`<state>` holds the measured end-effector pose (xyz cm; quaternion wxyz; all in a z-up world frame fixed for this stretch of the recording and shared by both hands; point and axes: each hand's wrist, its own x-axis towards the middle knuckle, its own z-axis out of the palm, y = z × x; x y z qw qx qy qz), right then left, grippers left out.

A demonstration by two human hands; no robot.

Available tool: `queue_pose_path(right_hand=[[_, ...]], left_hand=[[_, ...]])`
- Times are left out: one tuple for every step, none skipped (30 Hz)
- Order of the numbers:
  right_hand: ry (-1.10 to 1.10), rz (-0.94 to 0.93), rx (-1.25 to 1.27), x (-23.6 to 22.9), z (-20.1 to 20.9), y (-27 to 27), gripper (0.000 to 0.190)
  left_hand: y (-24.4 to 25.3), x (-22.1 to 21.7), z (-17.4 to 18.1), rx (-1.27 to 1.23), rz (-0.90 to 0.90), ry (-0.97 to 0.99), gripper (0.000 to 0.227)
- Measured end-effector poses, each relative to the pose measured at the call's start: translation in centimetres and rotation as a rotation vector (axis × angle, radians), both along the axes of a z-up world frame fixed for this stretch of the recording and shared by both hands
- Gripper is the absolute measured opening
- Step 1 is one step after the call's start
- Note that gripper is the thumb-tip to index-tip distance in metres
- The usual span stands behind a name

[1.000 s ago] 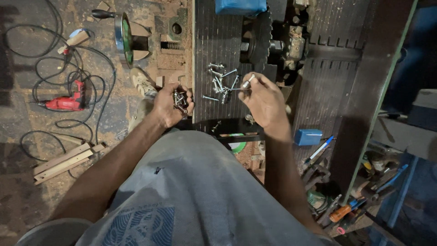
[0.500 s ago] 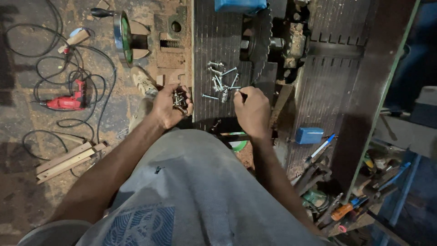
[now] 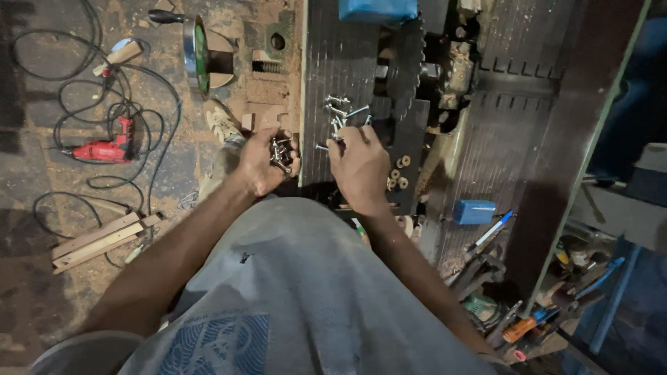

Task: Organizing various hardware like screws and washers in a woodworking shop.

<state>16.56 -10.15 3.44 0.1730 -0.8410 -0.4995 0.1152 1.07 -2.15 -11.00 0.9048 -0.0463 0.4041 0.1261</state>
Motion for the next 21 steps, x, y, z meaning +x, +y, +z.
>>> queue_pose_path(right_hand=[[0.010, -0.024, -0.036, -0.1, -0.1, 0.0, 0.018], [0.011, -0.021, -0.038, 0.0, -0.2, -0.1, 0.018], [-0.012, -0.016, -0.014, 0.0, -0.3, -0.2, 0.018], [-0.034, -0.012, 0.010, 0.0, -0.4, -0.4, 0.017], [-0.035, -0.014, 0.008, 0.0, -0.6, -0.4, 0.017], [-0.051, -0.018, 0.020, -0.1, -0.7, -0.4, 0.018], [-0.067, -0.022, 0.033, -0.2, -0.8, -0.4, 0.019], [-0.068, -0.025, 0.031, -0.2, -1.0, -0.3, 0.019], [-0.088, -0.035, 0.007, -0.3, -1.1, -0.2, 0.020], [-0.108, -0.044, -0.016, -0.3, -1.3, -0.1, 0.021], [-0.107, -0.046, -0.016, -0.2, -1.6, -0.2, 0.021], [-0.108, -0.040, -0.021, -0.1, -1.8, -0.2, 0.020], [-0.110, -0.032, -0.027, 0.0, -2.1, -0.3, 0.019], [-0.109, -0.033, -0.027, 0.1, -2.3, -0.4, 0.019], [-0.123, -0.025, 0.002, 0.1, -2.4, -0.5, 0.017], [-0.138, -0.016, 0.030, 0.2, -2.6, -0.5, 0.015], [-0.137, -0.016, 0.029, 0.2, -2.8, -0.7, 0.015], [-0.120, -0.007, 0.033, 0.3, -3.0, -0.9, 0.014], [-0.104, 0.000, 0.036, 0.4, -3.2, -1.1, 0.014], [-0.105, 0.000, 0.035, 0.4, -3.1, -1.1, 0.014], [-0.095, -0.007, 0.051, 0.5, -3.0, -1.1, 0.015]], left_hand=[[-0.1, 0.0, -0.2, -0.017, 0.010, -0.033, 0.030], [-0.1, 0.1, -0.3, -0.019, 0.013, -0.031, 0.030], [-0.1, 0.1, -0.4, -0.027, 0.011, -0.023, 0.030], [-0.2, 0.1, -0.5, -0.036, 0.009, -0.014, 0.030], [0.0, 0.2, -0.2, -0.038, 0.007, -0.015, 0.030], [0.1, 0.3, 0.1, -0.035, -0.006, 0.006, 0.029], [0.2, 0.3, 0.4, -0.032, -0.019, 0.027, 0.029], [0.1, 0.4, 0.4, -0.034, -0.022, 0.027, 0.029], [0.0, 0.3, 0.4, 0.013, -0.052, 0.078, 0.028], [0.0, 0.3, 0.4, 0.059, -0.082, 0.130, 0.027], [0.0, 0.3, 0.6, 0.060, -0.084, 0.131, 0.027], [0.1, 0.4, 0.9, 0.050, -0.086, 0.125, 0.028], [0.2, 0.4, 1.2, 0.039, -0.088, 0.119, 0.029], [0.2, 0.4, 1.3, 0.040, -0.089, 0.119, 0.029], [0.2, 0.5, 1.4, 0.040, -0.090, 0.128, 0.029], [0.2, 0.5, 1.4, 0.041, -0.091, 0.138, 0.028], [0.2, 0.5, 1.3, 0.041, -0.090, 0.138, 0.028], [0.1, 0.5, 1.1, 0.040, -0.082, 0.128, 0.028], [0.1, 0.5, 1.0, 0.038, -0.075, 0.117, 0.028], [0.1, 0.5, 0.8, 0.037, -0.076, 0.116, 0.028], [0.2, 0.5, 0.6, 0.020, -0.070, 0.098, 0.028]])
